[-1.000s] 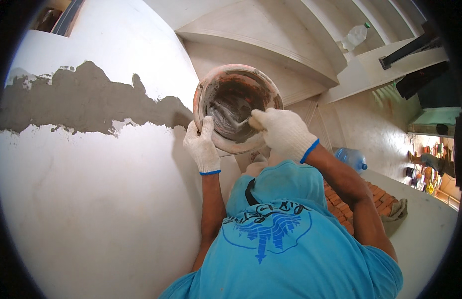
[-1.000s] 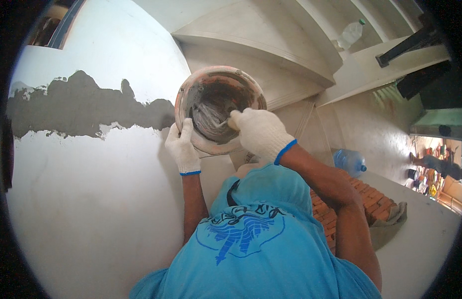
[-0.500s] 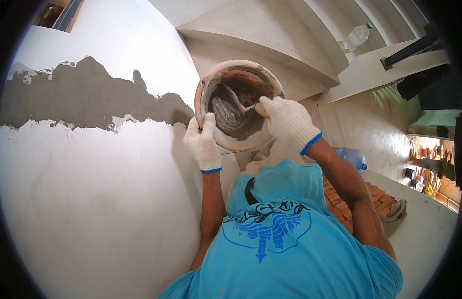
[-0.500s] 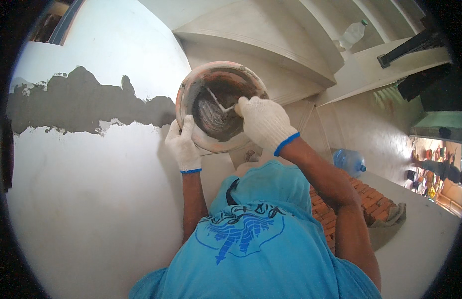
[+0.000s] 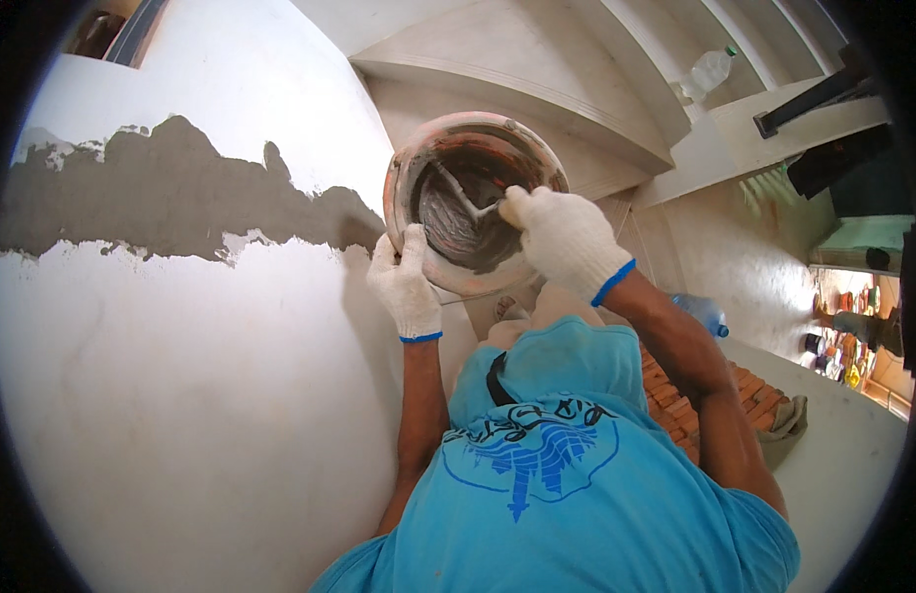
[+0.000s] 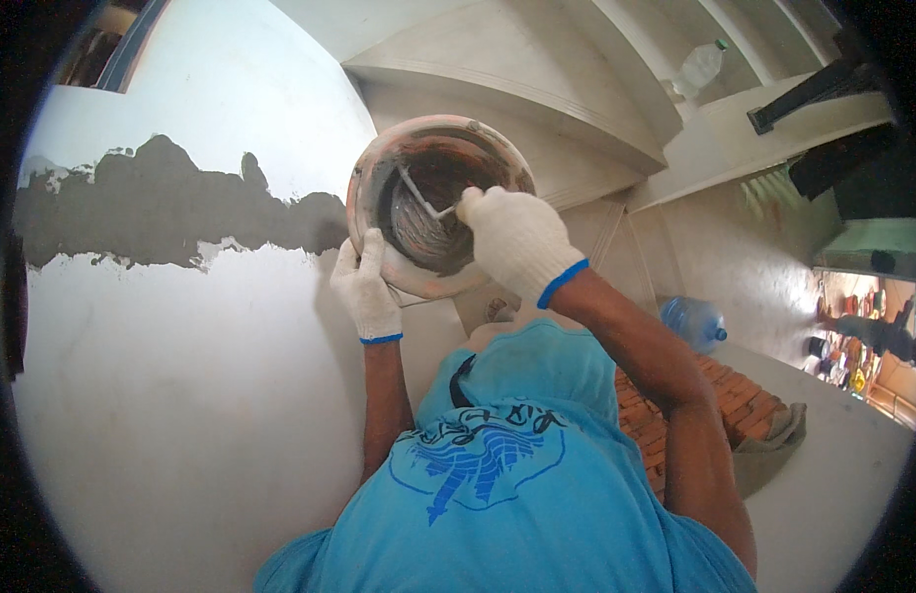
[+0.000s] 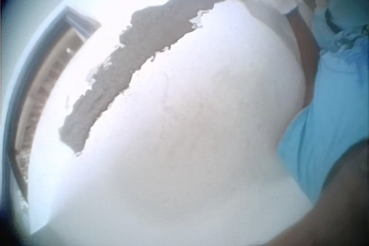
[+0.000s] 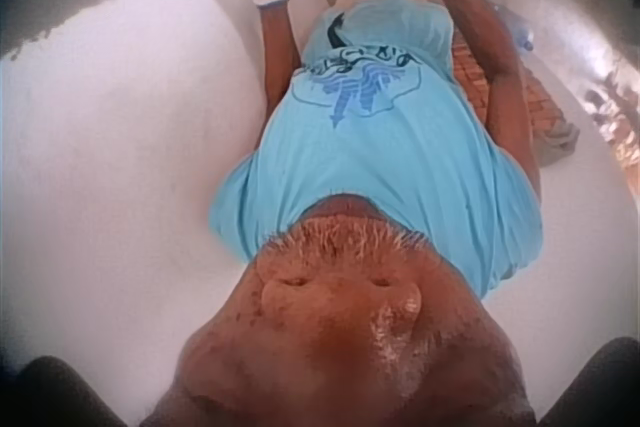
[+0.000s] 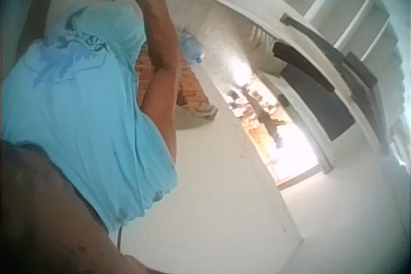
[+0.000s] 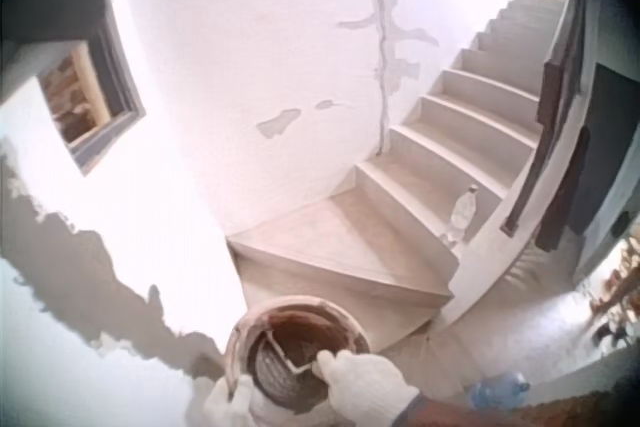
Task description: The person applies plaster to a vertical wall using a trowel and a bucket. They repeatedly scoop plaster from the bucket and spread it onto the wall surface, smoothing the material with the tool. The task involves filling a damaged or unfinished section of the wall.
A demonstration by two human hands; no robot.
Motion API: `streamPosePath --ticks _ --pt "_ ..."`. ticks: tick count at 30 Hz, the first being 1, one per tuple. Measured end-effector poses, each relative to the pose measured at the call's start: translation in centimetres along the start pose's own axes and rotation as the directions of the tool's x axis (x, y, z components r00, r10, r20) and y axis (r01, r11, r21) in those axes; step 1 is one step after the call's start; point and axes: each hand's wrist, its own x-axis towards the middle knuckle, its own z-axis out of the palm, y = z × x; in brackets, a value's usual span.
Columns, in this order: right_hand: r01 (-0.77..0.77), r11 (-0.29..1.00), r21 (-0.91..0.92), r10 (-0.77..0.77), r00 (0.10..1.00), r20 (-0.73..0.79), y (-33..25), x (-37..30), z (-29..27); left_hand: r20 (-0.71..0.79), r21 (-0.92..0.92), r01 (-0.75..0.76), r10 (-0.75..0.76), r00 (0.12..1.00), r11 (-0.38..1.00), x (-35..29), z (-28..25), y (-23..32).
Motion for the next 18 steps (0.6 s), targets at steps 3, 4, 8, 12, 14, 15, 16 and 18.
streamPosePath --ticks 3,4,8,12,14,15,16,18 --pt "0.131 0.991 -0.027 -0.129 0.989 0.072 -0.8 -1.0 0.5 0.006 0.035 -0.022 0.022 1.000 0.999 0.2 -0.1 0.7" --pt "0.182 0.983 -0.036 -0.178 0.980 0.091 -0.7 -1.3 0.6 0.009 0.054 -0.029 0.029 1.000 0.998 0.2 -0.2 0.9" --pt "0.223 0.968 -0.113 -0.200 0.962 0.185 0.9 -0.9 -1.2 0.046 0.076 -0.040 0.037 0.998 0.996 0.7 -1.2 0.4" --pt "0.198 0.970 -0.141 -0.202 0.979 -0.017 0.5 -0.9 -1.7 0.070 0.010 0.005 -0.005 0.998 1.000 0.6 -1.2 0.8" --pt "0.208 0.965 -0.158 -0.215 0.976 -0.031 -0.4 -0.6 -2.0 0.083 -0.010 0.017 -0.016 0.996 1.000 0.7 -1.4 0.7" --pt "0.242 0.952 -0.186 -0.247 0.969 -0.001 -0.7 -0.6 -1.8 0.085 -0.015 0.014 -0.013 0.996 1.000 0.8 -1.6 0.5" --pt "0.276 0.937 -0.213 -0.277 0.961 0.030 -0.9 -0.8 -1.2 0.086 -0.020 0.011 -0.009 0.996 1.000 0.9 -1.7 0.4" --pt "0.337 0.907 -0.251 -0.325 0.942 0.088 -0.6 -1.0 -0.3 0.110 0.067 -0.062 0.054 0.992 0.996 1.0 -1.8 1.2"
